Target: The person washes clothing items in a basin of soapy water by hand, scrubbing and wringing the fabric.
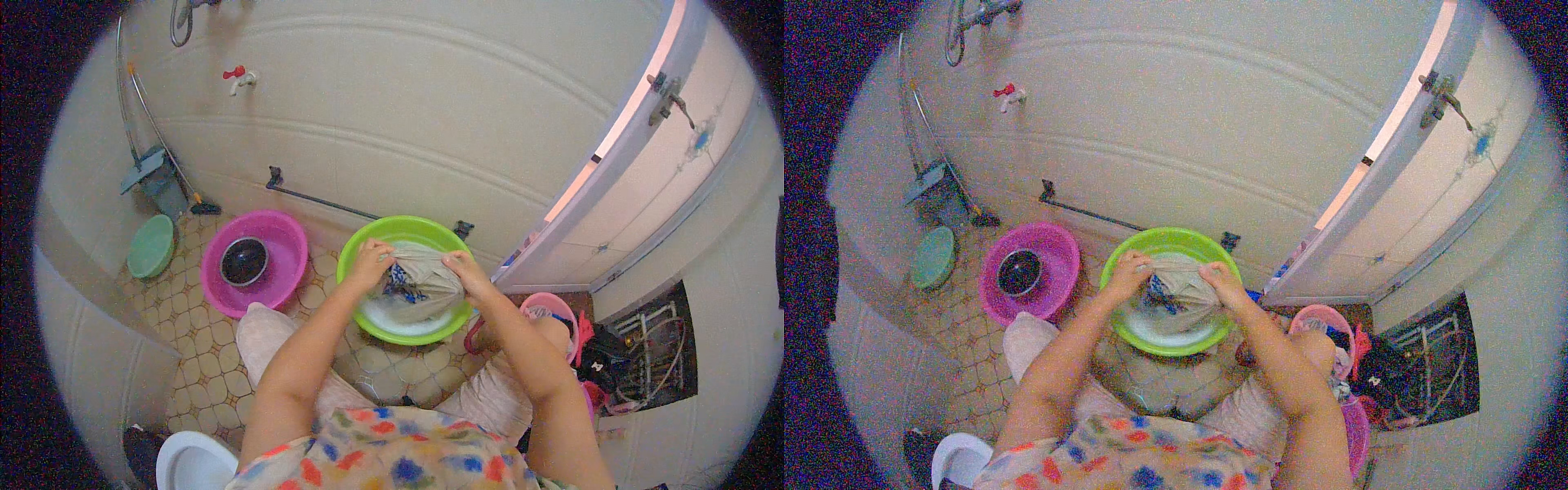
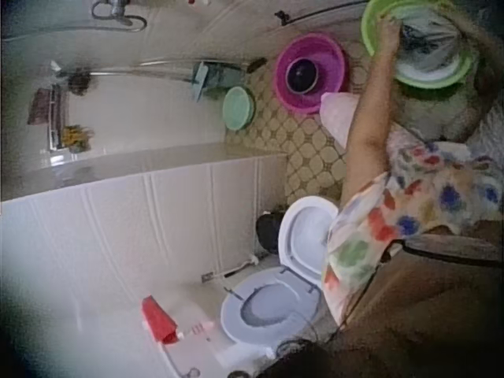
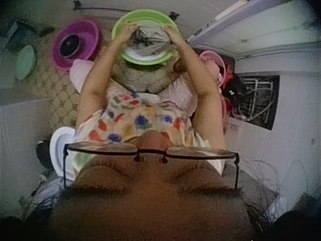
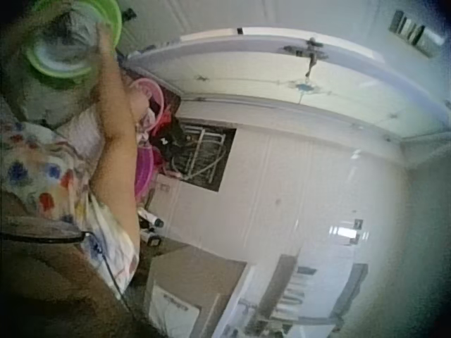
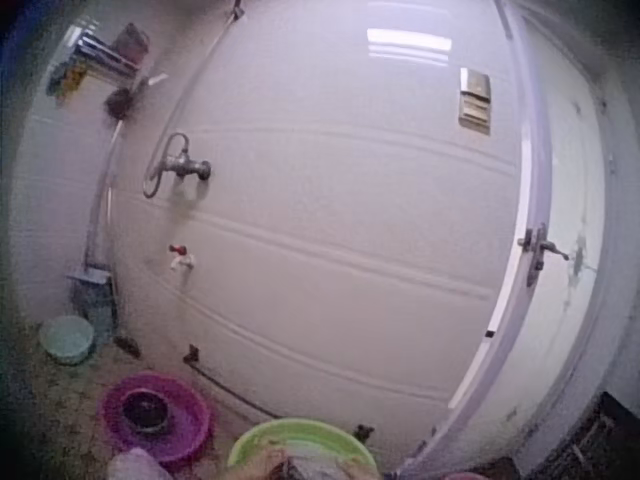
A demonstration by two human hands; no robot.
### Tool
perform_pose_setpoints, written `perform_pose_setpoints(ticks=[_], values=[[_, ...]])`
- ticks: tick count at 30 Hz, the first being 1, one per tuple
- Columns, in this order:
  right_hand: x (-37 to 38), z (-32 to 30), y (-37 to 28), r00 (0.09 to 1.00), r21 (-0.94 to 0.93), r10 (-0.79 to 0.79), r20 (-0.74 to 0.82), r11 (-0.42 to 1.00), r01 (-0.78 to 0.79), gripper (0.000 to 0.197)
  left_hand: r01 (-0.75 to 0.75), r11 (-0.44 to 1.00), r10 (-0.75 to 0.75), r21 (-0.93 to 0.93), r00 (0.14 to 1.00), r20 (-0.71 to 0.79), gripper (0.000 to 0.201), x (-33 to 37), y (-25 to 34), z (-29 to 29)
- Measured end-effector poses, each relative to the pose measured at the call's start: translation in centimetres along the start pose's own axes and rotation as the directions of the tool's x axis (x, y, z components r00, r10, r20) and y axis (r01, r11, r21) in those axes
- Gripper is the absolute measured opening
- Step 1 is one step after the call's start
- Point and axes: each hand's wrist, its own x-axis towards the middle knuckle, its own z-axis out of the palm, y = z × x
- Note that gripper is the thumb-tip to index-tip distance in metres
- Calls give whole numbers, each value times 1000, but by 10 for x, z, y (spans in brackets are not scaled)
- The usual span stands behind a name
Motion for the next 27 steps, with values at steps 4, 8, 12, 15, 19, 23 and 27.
perform_pose_setpoints(ticks=[4, 8, 12, 15, 19, 23, 27], values=[[-3, 23, -29, 996, 199, 31, 87, 979, -48, 24, 183, 951, -166, -248, 982, 90, 30, -4, -28, 1], [43, 1, 7, 977, 81, -42, 211, 996, 25, 20, 370, 881, -390, -294, 921, -9, 31, 4, -30, 13], [75, -12, 39, 996, -122, 47, 81, 992, -37, 22, 417, 813, -446, -406, 895, 27, 29, 21, -4, 19], [81, 15, 37, 1000, -408, -12, 4, 913, 12, 29, 252, 966, -253, -50, 967, -13, 38, 12, -57, 40], [91, 21, 53, 994, -729, -110, -30, 682, 54, 45, 335, 910, -375, 245, 916, 141, 47, 17, -73, 66], [109, 33, 83, 992, -784, -123, 30, 613, 100, 43, 499, 863, -481, -77, 860, 172, 41, 12, -107, 89], [133, 25, 123, 991, -849, -135, -3, 524, 69, 36, 690, 464, -704, -556, 667, 241, 27, 24, -106, 110]])
